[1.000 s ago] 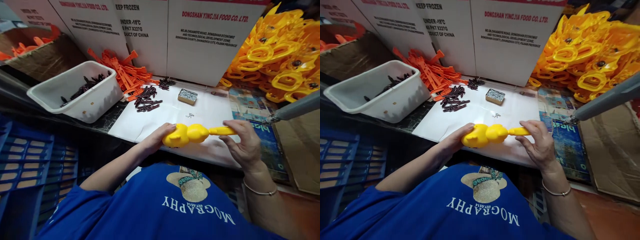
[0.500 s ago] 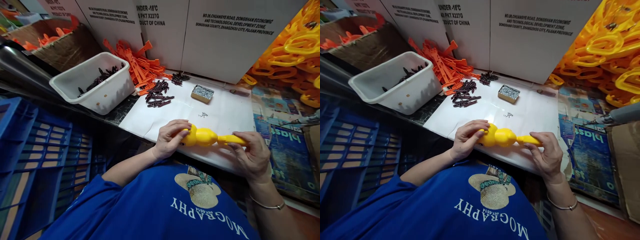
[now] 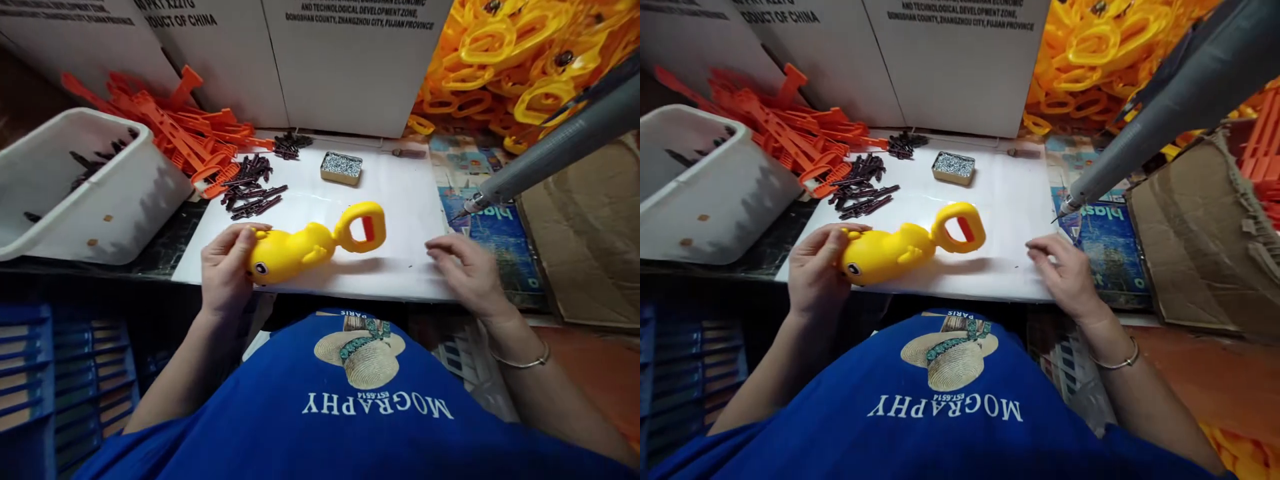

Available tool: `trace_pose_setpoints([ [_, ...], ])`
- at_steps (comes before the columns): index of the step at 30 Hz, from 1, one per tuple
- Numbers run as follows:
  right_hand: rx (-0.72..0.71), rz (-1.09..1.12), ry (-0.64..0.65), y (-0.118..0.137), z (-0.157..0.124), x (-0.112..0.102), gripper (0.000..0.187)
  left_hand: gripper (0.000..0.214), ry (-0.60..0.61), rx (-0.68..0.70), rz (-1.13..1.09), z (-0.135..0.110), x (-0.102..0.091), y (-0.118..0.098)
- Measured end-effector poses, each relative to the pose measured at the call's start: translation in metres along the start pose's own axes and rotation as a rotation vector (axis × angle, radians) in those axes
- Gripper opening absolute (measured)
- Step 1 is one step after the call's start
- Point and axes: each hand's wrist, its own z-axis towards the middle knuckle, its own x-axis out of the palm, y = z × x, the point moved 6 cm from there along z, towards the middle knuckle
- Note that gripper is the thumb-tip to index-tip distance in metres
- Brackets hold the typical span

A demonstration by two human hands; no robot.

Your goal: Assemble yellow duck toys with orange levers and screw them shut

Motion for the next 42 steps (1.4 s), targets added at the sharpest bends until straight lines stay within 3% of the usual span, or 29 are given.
trace_pose_setpoints([
  [3,-0.100,-0.179,0.171,0.004,-0.017,0.018,0.012,0.026,-0.090,-0.069,-0.046,0.004,-0.018,0.003],
  [8,-0.086,-0.337,0.199,-0.002,-0.014,0.042,0.023,0.029,-0.121,-0.110,-0.124,0.016,-0.029,0.010],
  [15,-0.123,-0.141,0.190,0.015,0.054,0.090,0.024,0.030,0.019,-0.326,-0.333,0.021,-0.010,0.038],
  [19,-0.111,0.051,0.129,0.035,0.087,0.092,0.042,0.032,0.003,-0.357,-0.368,0.019,-0.004,0.037],
  [22,-0.099,0.296,0.097,0.052,0.091,0.074,0.059,0.032,-0.020,-0.183,-0.293,0.017,-0.008,0.023],
  [26,-0.227,0.501,0.111,0.076,0.073,0.050,0.037,0.021,0.078,0.347,-0.009,0.004,-0.013,-0.008],
  [29,-0.335,0.452,0.112,0.080,0.053,0.045,0.026,0.014,0.193,0.543,0.105,-0.008,-0.013,-0.014],
  [36,-0.318,0.290,0.085,0.069,0.023,0.056,0.025,0.014,0.259,0.563,0.201,-0.018,-0.010,-0.008],
  [40,-0.292,0.254,0.001,0.070,0.014,0.055,0.026,0.015,0.288,0.483,0.162,-0.017,-0.005,-0.004],
  [42,-0.371,0.254,-0.015,0.076,0.010,0.049,0.033,0.022,0.238,0.399,0.061,-0.016,-0.005,-0.002],
])
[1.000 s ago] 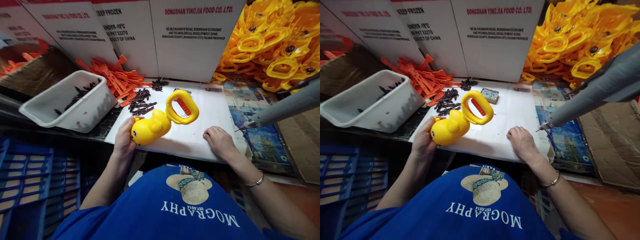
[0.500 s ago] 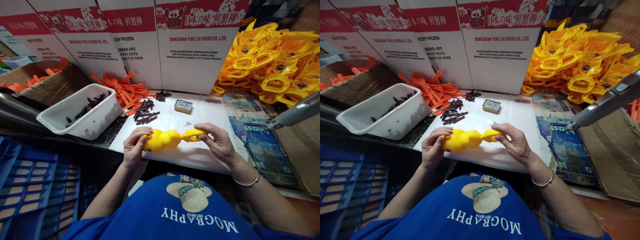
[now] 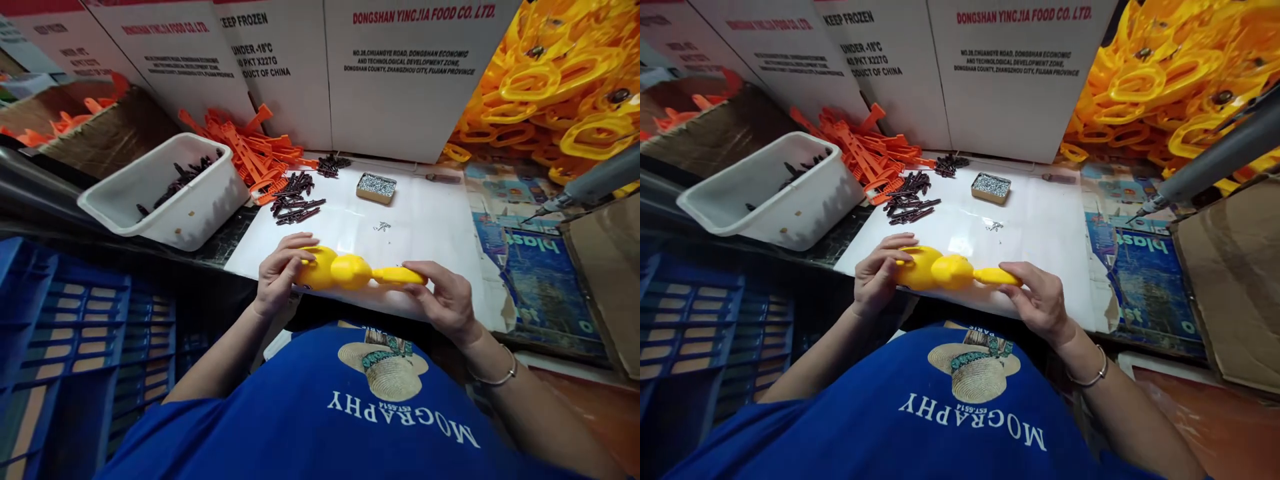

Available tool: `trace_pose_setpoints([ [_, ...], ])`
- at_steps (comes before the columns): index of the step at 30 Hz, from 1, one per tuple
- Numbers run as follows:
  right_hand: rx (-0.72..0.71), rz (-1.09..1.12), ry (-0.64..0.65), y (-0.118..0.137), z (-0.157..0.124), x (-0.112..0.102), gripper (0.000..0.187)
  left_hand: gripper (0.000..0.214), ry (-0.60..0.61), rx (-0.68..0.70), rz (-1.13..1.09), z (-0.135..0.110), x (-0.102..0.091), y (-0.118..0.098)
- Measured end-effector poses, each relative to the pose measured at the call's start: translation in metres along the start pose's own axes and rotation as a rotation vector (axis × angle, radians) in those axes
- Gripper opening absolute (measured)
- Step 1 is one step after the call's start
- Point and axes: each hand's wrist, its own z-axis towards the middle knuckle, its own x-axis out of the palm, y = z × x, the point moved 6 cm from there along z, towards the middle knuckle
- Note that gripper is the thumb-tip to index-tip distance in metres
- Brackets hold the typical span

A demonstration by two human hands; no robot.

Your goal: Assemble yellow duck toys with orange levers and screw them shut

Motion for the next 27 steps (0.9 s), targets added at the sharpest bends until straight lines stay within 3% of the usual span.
trace_pose_setpoints([
  [3,-0.290,-0.073,0.009,0.026,-0.001,-0.011,0.041,0.040,-0.124,-0.278,-0.262,-0.003,0.000,0.014],
  [6,-0.520,-0.244,0.068,0.047,-0.005,-0.019,0.035,0.056,0.049,-0.696,-0.481,-0.015,0.018,0.029],
  [8,-0.606,-0.312,0.118,0.053,-0.010,-0.019,0.028,0.054,0.128,-0.815,-0.529,-0.020,0.023,0.031],
  [10,-0.627,-0.327,0.130,0.051,-0.018,-0.019,0.023,0.057,0.100,-0.745,-0.524,-0.017,0.017,0.028],
  [12,-0.521,-0.313,0.041,0.040,-0.022,-0.022,0.024,0.069,0.088,-0.564,-0.466,-0.011,0.010,0.018],
  [15,-0.159,-0.228,-0.162,0.012,-0.023,-0.034,0.056,0.086,0.213,-0.253,-0.274,-0.005,0.005,-0.004],
  [18,0.132,-0.125,-0.048,-0.010,-0.015,-0.029,0.066,0.088,0.333,-0.012,-0.133,-0.006,0.006,-0.022],
  [20,0.182,-0.110,0.056,-0.012,-0.007,-0.025,0.050,0.086,0.370,0.052,-0.114,-0.008,0.007,-0.027],
  [23,0.160,-0.127,0.062,-0.007,0.001,-0.028,0.025,0.086,0.429,0.041,-0.136,-0.010,0.011,-0.028],
  [27,0.142,-0.130,0.023,-0.005,-0.002,-0.034,0.018,0.099,0.459,-0.001,-0.175,-0.012,0.018,-0.025],
])
